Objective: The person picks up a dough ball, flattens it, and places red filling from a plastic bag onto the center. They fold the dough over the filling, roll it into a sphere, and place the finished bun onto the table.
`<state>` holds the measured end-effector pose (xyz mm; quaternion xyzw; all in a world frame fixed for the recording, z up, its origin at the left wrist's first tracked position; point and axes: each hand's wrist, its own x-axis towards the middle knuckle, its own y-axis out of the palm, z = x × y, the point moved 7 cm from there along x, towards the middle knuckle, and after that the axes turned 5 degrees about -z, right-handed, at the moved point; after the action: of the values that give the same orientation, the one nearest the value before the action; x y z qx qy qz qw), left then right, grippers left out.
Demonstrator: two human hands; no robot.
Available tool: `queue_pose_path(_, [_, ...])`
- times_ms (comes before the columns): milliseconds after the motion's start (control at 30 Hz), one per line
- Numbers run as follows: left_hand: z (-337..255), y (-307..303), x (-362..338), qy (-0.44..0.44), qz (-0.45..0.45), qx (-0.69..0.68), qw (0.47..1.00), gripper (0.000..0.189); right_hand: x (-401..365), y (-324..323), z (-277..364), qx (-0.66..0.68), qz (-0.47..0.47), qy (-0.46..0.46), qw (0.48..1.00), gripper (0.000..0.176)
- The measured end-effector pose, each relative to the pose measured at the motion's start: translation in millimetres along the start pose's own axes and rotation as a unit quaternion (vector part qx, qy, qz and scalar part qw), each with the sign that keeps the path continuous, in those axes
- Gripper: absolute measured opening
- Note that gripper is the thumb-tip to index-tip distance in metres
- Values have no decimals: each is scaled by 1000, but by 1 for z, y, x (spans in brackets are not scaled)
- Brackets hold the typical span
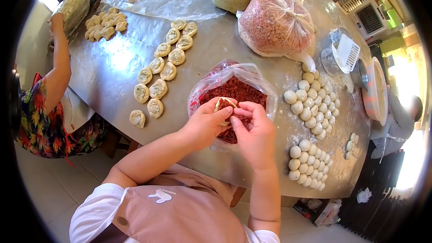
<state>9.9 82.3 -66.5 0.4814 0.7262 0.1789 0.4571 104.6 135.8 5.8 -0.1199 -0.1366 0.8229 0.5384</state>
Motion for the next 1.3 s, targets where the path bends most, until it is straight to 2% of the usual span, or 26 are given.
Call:
queue_pose_path(67, [-8, -1, -2, -5, -30, -18, 999, 16, 5, -10, -4, -4, -35, -7, 999, 27])
queue_pose_path(100, [-9, -3, -3, -8, -44, -26, 999, 16, 10, -12, -7, -29, -19, -5, 999, 29])
queue_pose_path(167, [-5, -4, -4, -43, -28, -81, 995, 17, 10, -14, -2, -202, -4, -121, 972, 31])
queue_pose_path(200, [-6, -4, -3, -57, -19, -109, 992, 17, 11, -12, 0, -286, 5, -180, 941, 32])
queue_pose_path(233, [-8, -2, -6, -62, -1, -111, 992, 19, 10, -13, -6, -248, 9, -163, 955, 39])
queue_pose_path(333, [-11, 3, -12, -98, -10, -131, 986, 21, 0, -7, 7, -249, 43, -246, 936, 54])
queue_pose_path(367, [-12, 8, -15, -100, -3, -120, 988, 20, -6, -3, 7, -233, 50, -239, 941, 75])
queue_pose_path(467, [-6, 19, -20, -113, 29, -98, 988, 17, -16, 14, 9, -277, 27, -315, 907, 90])
queue_pose_path(500, [0, 18, -19, -111, 47, -96, 988, 16, -16, 17, 6, -252, -9, -334, 908, 88])
queue_pose_path(567, [5, 14, -16, -111, 110, -103, 982, 13, -16, 20, 3, -268, -22, -353, 896, 82])
queue_pose_path(633, [4, 9, -18, -113, 116, -42, 986, 16, -19, 23, 9, -248, -39, -376, 892, 70])
queue_pose_path(767, [4, 10, -20, -115, 24, 13, 993, 25, -18, 24, 16, -192, -31, -378, 905, 59])
queue_pose_path(867, [8, 14, -21, -89, 34, 54, 994, 27, -15, 23, 9, -107, -56, -363, 924, 49])
queue_pose_path(967, [12, 23, -19, -113, 142, -114, 977, 29, -9, 15, 0, 29, -75, -311, 947, 40])
queue_pose_path(1033, [8, 31, -24, -136, 107, -161, 972, 31, -7, 11, 2, 120, -90, -257, 955, 36])
queue_pose_path(1067, [7, 35, -26, -144, 90, -185, 968, 33, -9, 12, 1, 102, -98, -250, 958, 36])
queue_pose_path(1133, [8, 29, -24, -81, 72, -85, 990, 30, -14, 14, 0, 65, -113, -235, 963, 37])
queue_pose_path(1167, [10, 23, -20, -62, 69, -25, 995, 28, -18, 15, 14, -59, -145, -296, 942, 32])
queue_pose_path(1200, [12, 19, -17, -45, 67, 36, 996, 27, -19, 17, 17, -81, -164, -311, 933, 28])
queue_pose_path(1233, [9, 21, -15, 5, 60, 28, 998, 24, -20, 21, 20, -104, -184, -325, 922, 25])
queue_pose_path(1300, [9, 18, -12, 28, 59, 58, 996, 27, -21, 24, 21, -119, -195, -338, 913, 21])
